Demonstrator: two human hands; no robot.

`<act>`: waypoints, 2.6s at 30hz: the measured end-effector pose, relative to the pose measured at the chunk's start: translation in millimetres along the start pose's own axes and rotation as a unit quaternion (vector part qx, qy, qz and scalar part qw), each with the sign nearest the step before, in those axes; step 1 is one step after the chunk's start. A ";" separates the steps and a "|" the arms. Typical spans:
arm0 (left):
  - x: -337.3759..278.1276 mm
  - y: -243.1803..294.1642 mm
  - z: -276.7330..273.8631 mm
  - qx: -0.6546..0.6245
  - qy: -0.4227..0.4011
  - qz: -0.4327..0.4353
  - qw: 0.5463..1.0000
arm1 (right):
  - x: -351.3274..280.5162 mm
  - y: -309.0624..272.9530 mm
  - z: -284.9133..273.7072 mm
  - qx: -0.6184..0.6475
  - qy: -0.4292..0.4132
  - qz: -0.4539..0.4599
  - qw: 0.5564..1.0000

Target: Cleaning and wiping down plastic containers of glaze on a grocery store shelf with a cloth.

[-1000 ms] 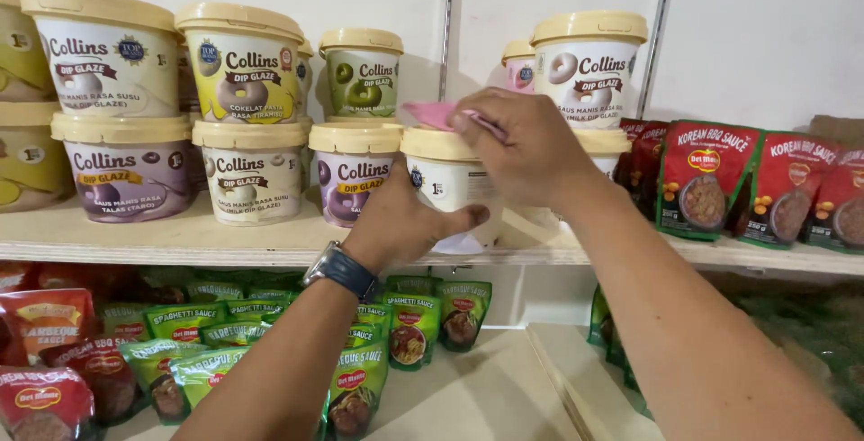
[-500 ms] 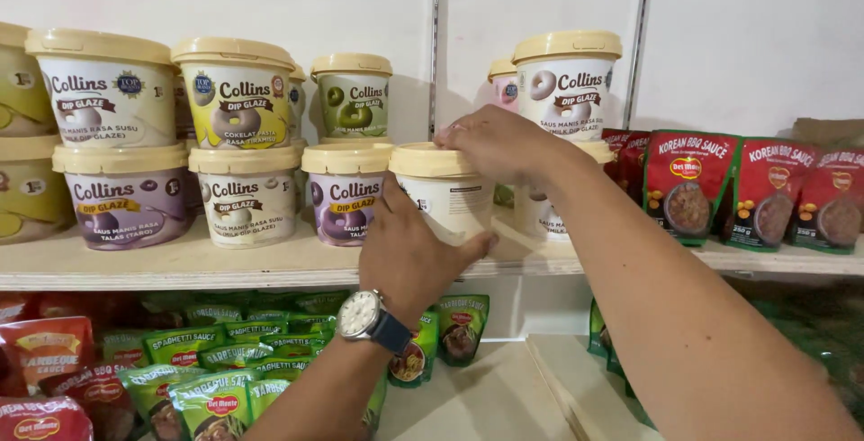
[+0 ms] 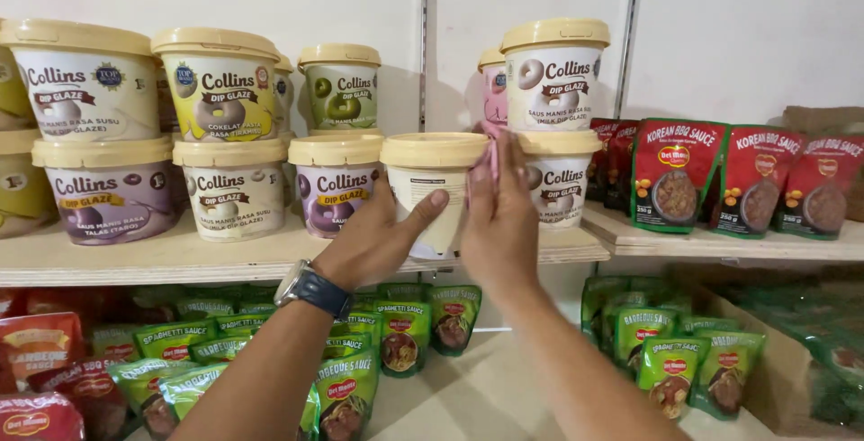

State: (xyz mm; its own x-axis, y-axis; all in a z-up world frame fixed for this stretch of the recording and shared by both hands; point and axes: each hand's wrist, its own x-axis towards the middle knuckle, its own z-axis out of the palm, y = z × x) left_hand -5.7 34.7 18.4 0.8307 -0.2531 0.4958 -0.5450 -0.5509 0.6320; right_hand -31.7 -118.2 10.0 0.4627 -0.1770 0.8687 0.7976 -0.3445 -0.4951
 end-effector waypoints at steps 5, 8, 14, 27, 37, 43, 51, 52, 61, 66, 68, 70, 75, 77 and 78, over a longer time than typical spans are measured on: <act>11.7 -17.3 7.2 0.034 0.033 0.060 0.997 | -67.9 47.4 20.5 -0.274 0.047 -0.215 0.936; 6.0 -9.5 4.0 0.002 0.038 0.001 0.999 | -100.7 26.1 12.4 -0.218 0.010 -0.240 0.946; 8.8 -9.1 26.2 0.046 0.237 0.093 0.966 | -19.1 44.0 -21.9 -0.206 0.044 -0.178 0.961; -28.6 4.9 55.3 0.109 0.430 0.209 0.871 | -78.8 -3.9 -26.5 -0.194 -0.023 -0.109 0.975; -53.7 -5.3 45.4 -0.046 0.297 0.245 0.922 | -51.3 -12.8 -23.2 0.052 -0.086 0.011 0.995; -41.2 -37.7 22.6 0.033 0.343 0.276 0.897 | -26.3 9.4 5.8 -0.326 0.013 -0.129 0.936; -27.2 -53.3 25.4 0.231 0.294 0.272 0.887 | -3.4 -3.1 -19.4 -0.227 -0.100 0.040 0.968; -23.0 -47.1 24.4 0.249 0.220 0.212 0.919 | -1.2 -1.7 -19.9 -0.251 -0.101 0.040 0.962; -15.4 -26.8 15.2 0.236 0.104 0.068 0.964 | 16.1 1.2 0.3 -0.353 -0.090 -0.013 0.931; -15.8 -32.1 19.2 0.216 0.101 0.050 0.970 | 42.0 22.4 -7.6 -0.336 -0.134 0.015 0.932; -14.2 -38.3 25.5 0.235 0.140 0.109 0.956 | 48.1 27.0 -11.6 -0.379 -0.152 0.007 0.913; -17.8 -36.1 24.8 0.236 0.140 0.099 0.957 | 40.4 4.0 4.0 -0.390 -0.123 -0.007 0.912; -19.0 -39.3 27.7 0.247 0.158 0.106 0.950 | 49.0 27.1 24.5 -0.434 -0.056 -0.028 0.899; -21.8 -38.5 27.3 0.227 0.163 0.124 0.952 | 57.6 26.6 23.8 -0.414 -0.073 0.037 0.906; -19.9 -40.6 28.8 0.226 0.162 0.123 0.953 | 68.3 41.1 21.3 -0.415 -0.075 0.038 0.906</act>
State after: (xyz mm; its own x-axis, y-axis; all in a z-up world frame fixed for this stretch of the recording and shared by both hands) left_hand 3.2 39.2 -34.3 0.5658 -0.1994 0.8001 -0.5530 -0.8115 0.1889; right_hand 40.9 -124.9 48.6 0.6011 -0.1229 0.7897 0.2251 -0.9220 -0.3149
